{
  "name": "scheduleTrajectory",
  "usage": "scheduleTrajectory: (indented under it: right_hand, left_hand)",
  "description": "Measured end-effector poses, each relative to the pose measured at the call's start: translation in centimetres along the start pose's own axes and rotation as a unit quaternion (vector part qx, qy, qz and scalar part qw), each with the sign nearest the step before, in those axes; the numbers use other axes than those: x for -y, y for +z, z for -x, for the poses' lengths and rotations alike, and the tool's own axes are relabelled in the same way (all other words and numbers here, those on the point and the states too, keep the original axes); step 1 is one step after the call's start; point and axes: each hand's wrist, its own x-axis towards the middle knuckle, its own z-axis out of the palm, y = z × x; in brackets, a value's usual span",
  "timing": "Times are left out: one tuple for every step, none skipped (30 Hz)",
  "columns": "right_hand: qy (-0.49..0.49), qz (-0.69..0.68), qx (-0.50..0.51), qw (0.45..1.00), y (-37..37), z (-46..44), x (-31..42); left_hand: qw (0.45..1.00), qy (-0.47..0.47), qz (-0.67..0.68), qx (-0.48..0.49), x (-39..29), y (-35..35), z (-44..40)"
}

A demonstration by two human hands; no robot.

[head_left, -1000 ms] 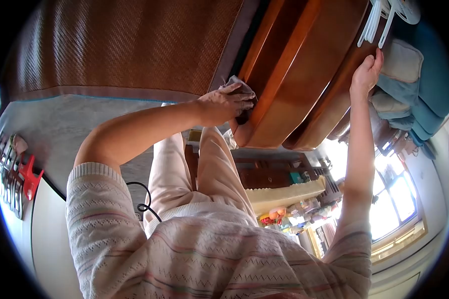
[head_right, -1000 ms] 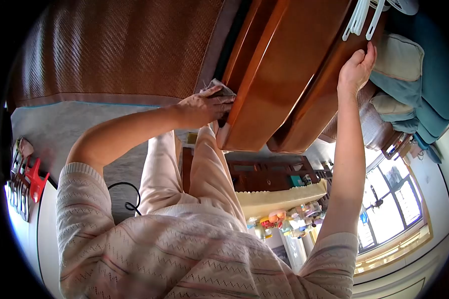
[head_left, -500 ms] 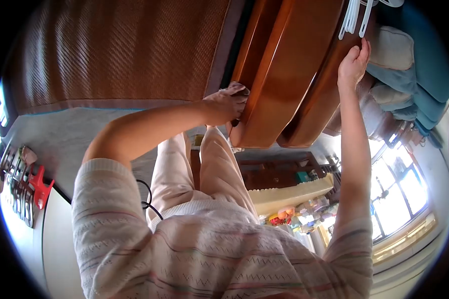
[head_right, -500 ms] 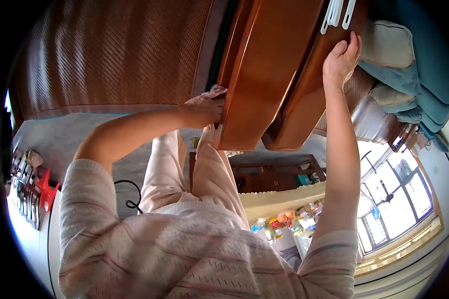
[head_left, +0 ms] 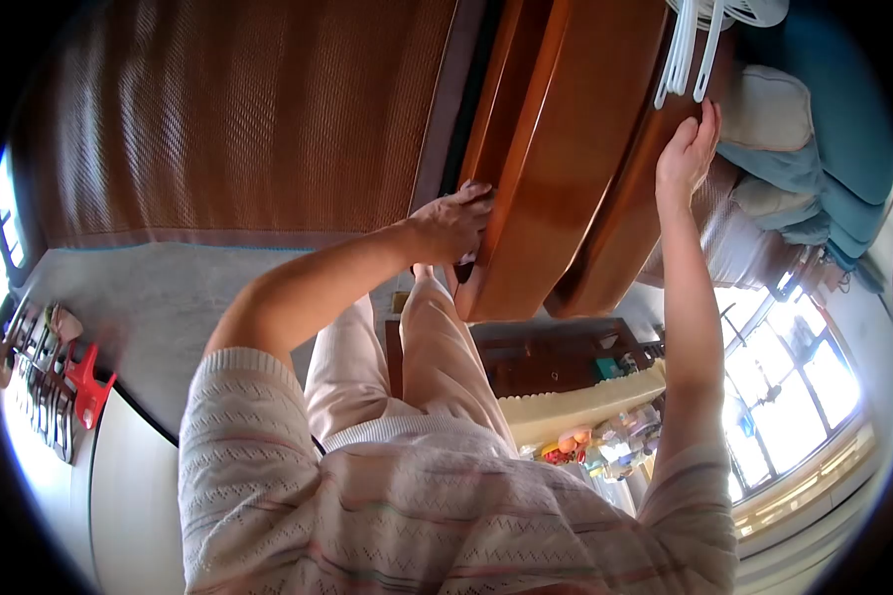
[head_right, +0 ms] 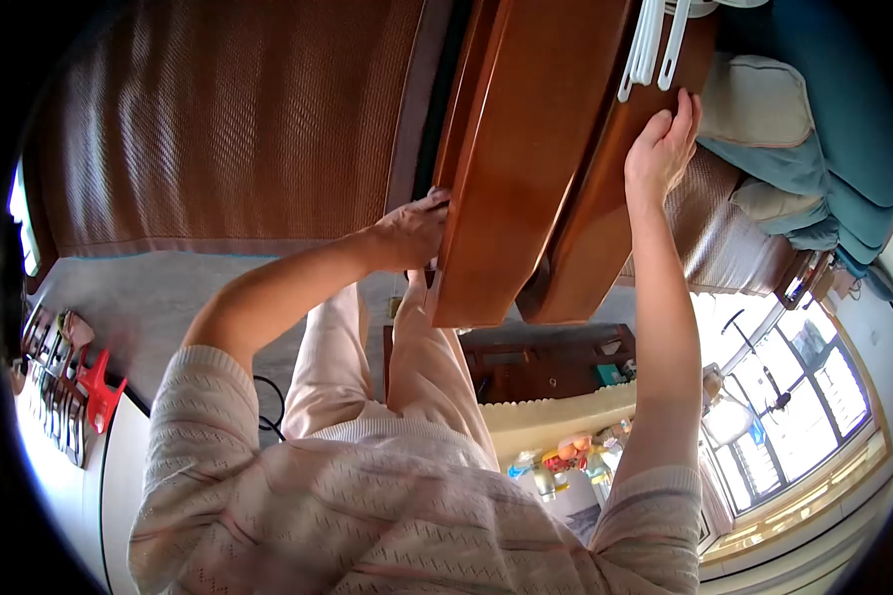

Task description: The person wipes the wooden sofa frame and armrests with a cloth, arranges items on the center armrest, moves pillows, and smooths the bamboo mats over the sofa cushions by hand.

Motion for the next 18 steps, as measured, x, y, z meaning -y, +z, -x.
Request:
scheduleTrajectory:
  right_hand:
    - [0.002, 0.000, 0.003, 1.000, -0.1, 0.1, 0.1]
    - [0.001, 0.003, 0.006, 1.000, -0.2, 0.0, 0.3]
    - [0.001, 0.001, 0.007, 1.000, -0.2, 0.0, 0.3]
    - [0.001, 0.000, 0.007, 1.000, -0.2, 0.0, 0.2]
    - [0.002, -0.002, 0.009, 1.000, -0.2, 0.0, 0.2]
    - [0.001, 0.002, 0.011, 1.000, -0.3, 0.0, 0.3]
    - [0.000, 0.003, 0.013, 1.000, -0.3, 0.0, 0.4]
    - [0.001, 0.003, 0.014, 1.000, -0.3, 0.1, 0.4]
    - [0.003, 0.004, 0.014, 1.000, -0.3, 0.1, 0.4]
    - [-0.003, 0.006, 0.012, 1.000, -0.3, 0.1, 0.4]
    - [-0.005, 0.004, 0.010, 1.000, -0.1, -0.1, 0.3]
    - [-0.006, 0.003, 0.011, 1.000, -0.2, 0.0, 0.2]
    - [-0.007, 0.003, 0.014, 1.000, -0.3, 0.1, 0.1]
    - [-0.014, -0.003, 0.015, 1.000, -0.4, 0.1, 0.1]
    - [0.000, 0.008, 0.017, 1.000, -0.5, 0.2, 0.6]
    - [0.000, 0.009, 0.021, 1.000, -0.7, 0.2, 0.5]
    - [-0.004, 0.008, 0.020, 1.000, -0.5, 0.0, 0.4]
    - [-0.003, -0.002, 0.018, 1.000, -0.4, 0.2, 0.4]
  left_hand:
    - [0.997, -0.042, 0.013, -0.064, 0.7, 0.7, -1.1]
    - [0.988, -0.084, 0.027, -0.128, 1.8, 2.2, -2.9]
    - [0.973, -0.125, 0.039, -0.192, 3.3, 2.9, -4.4]
    - [0.971, -0.143, 0.014, -0.191, 5.0, 1.8, -5.0]
    - [0.968, -0.161, -0.010, -0.190, 6.7, 0.5, -5.6]
    - [0.965, -0.179, -0.033, -0.189, 8.5, -1.1, -6.1]
    - [0.967, -0.209, -0.066, -0.132, 10.5, -2.9, -6.7]
    - [0.963, -0.237, -0.100, -0.073, 12.6, -4.6, -7.2]
    - [0.947, -0.265, -0.117, -0.136, 14.8, -5.4, -7.7]
    - [0.937, -0.293, -0.144, -0.122, 16.8, -6.9, -7.9]
    - [0.924, -0.306, -0.132, -0.189, 18.9, -7.3, -8.4]
    - [0.928, -0.299, -0.100, -0.196, 21.2, -8.3, -8.8]
    - [0.910, -0.358, -0.149, -0.145, 22.9, -8.6, -9.2]
    - [0.940, -0.309, -0.143, -0.034, 23.0, -13.4, -7.1]
    - [0.912, -0.298, -0.110, -0.258, 25.8, -9.7, -9.3]
    - [0.913, -0.298, -0.103, -0.258, 25.7, -9.7, -9.4]
    - [0.912, -0.301, -0.100, -0.261, 25.8, -10.0, -9.2]
    - [0.901, -0.279, -0.022, -0.330, 26.0, -9.4, -9.3]
